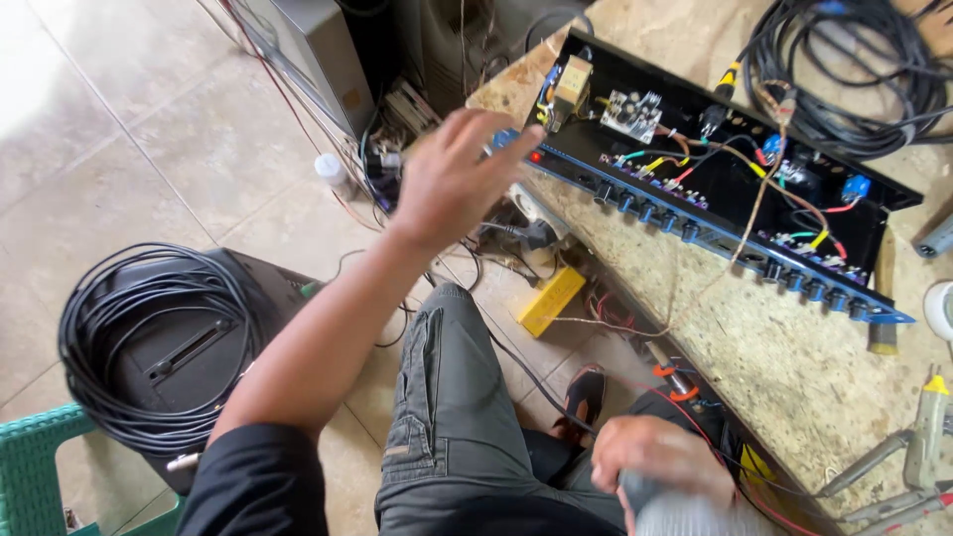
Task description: Repairing and testing an electronic audio device using a soldering iron and microphone
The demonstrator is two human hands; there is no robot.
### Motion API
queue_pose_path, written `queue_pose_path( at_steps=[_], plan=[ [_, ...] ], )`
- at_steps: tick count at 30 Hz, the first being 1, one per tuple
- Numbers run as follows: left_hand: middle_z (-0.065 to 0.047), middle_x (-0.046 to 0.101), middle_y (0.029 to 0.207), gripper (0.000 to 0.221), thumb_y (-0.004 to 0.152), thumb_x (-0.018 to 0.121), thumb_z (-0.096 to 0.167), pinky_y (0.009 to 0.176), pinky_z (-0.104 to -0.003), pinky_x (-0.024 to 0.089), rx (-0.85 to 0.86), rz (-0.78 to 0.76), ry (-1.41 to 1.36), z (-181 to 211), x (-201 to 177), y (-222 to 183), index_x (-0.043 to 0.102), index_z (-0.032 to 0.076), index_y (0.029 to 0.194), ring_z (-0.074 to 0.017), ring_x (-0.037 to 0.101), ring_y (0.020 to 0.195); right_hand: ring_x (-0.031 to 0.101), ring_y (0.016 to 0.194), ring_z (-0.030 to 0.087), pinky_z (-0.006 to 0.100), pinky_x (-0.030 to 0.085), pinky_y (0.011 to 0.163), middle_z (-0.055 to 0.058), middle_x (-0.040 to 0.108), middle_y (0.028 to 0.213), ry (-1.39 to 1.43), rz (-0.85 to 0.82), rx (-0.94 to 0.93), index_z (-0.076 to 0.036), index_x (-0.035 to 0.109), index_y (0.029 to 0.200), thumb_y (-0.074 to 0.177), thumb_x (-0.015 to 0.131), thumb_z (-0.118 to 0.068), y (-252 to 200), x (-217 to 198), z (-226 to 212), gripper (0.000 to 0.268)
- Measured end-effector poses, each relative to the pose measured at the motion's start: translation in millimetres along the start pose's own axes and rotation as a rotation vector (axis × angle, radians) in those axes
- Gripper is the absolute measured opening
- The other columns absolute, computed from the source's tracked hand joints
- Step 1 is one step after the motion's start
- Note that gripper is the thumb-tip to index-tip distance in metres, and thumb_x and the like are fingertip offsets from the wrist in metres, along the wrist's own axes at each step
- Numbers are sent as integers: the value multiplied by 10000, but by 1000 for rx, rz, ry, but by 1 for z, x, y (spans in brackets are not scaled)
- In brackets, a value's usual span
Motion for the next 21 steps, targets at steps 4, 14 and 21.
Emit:
queue_pose_path(
  at_steps=[4, 14, 21],
  plan=[
    [-43, 627, 1080, 211, 905, 842, 192, 434, -345, 559, -11, 64, -118, 3, 11, 4, 770, 148, 1098, -219, 562, 1008, 478, 642, 166, 297, 394, 653, 117, 635, 836, 356, 494, -5, 28, 540, 1380, 998, 807, -557, -80, -19, 59, 748],
    [19, 609, 996, 221, 848, 850, 124, 460, -374, 526, -133, -49, -55, -2, 31, 9, 801, 176, 1057, -236, 511, 941, 503, 615, 201, 256, 371, 474, 155, 597, 744, 202, 771, 4, 105, 529, 1312, 936, 793, -526, -152, -27, 47, 781],
    [-11, 588, 1054, 277, 826, 856, 176, 599, -381, 598, -64, -37, 106, 4, 32, 7, 735, 190, 1075, -232, 522, 950, 493, 600, 197, 250, 384, 486, 145, 602, 753, 163, 744, -20, 101, 493, 1296, 934, 780, -571, -147, -20, 39, 816]
  ],
)
Point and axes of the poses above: each hand's wrist, its own y-axis towards the middle knuckle, its own x-axis out of the palm, z = x × y, the point moved 8 cm from there along y, towards the middle knuckle
